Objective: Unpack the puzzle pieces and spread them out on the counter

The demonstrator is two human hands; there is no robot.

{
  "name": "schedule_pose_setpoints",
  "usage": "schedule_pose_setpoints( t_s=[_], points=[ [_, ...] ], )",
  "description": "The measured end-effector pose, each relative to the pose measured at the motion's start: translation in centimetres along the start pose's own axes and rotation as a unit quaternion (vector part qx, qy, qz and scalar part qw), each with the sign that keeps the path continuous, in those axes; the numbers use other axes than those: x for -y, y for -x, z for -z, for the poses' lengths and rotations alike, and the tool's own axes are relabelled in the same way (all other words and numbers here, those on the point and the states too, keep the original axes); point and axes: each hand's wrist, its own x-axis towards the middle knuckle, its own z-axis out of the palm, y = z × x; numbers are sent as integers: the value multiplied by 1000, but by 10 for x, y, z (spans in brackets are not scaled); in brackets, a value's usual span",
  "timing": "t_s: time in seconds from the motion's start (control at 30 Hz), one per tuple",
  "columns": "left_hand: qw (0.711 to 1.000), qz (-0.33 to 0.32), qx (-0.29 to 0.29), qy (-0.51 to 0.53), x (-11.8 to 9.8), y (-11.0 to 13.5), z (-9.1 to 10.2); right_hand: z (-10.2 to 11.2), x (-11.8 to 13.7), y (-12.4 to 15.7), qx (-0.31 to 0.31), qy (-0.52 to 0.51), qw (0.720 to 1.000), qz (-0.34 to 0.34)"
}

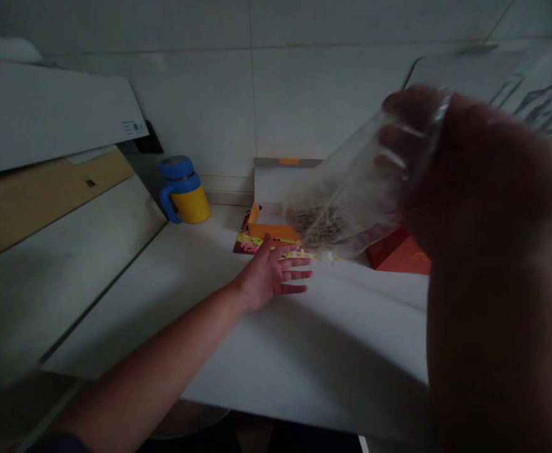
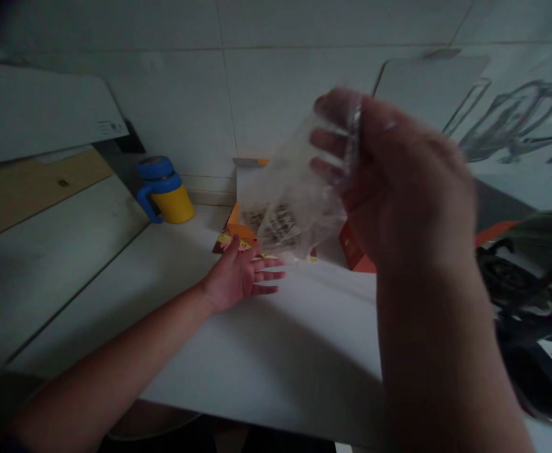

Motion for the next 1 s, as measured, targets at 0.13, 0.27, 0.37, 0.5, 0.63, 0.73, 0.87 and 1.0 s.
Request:
schedule_pose_setpoints(
  t_s=[0.13,0.27,0.37,0.5,0.63,0.73,0.87,1.0],
  points=[
    [993,-21,32,109,2,4,-6,-48,-24,16,124,-162,976,-71],
    [981,-53,-13,185,-5,3,4,-61,-54,16,182,-92,978,-52],
    [974,-80,-66,204,-11,1,13,-57,-61,13,176,0,983,52],
    [970,-83,-84,212,-15,0,21,-52,-58,13,223,142,945,191],
    [976,-58,-59,200,-15,1,22,-56,-58,18,304,186,910,213],
    [981,-43,-48,182,-14,1,21,-61,-61,22,318,221,896,215],
    [985,-29,-57,160,-13,-1,21,-61,-60,21,352,257,869,232],
    [982,-40,-94,157,-15,-2,25,-50,-53,15,325,295,868,233]
  ],
)
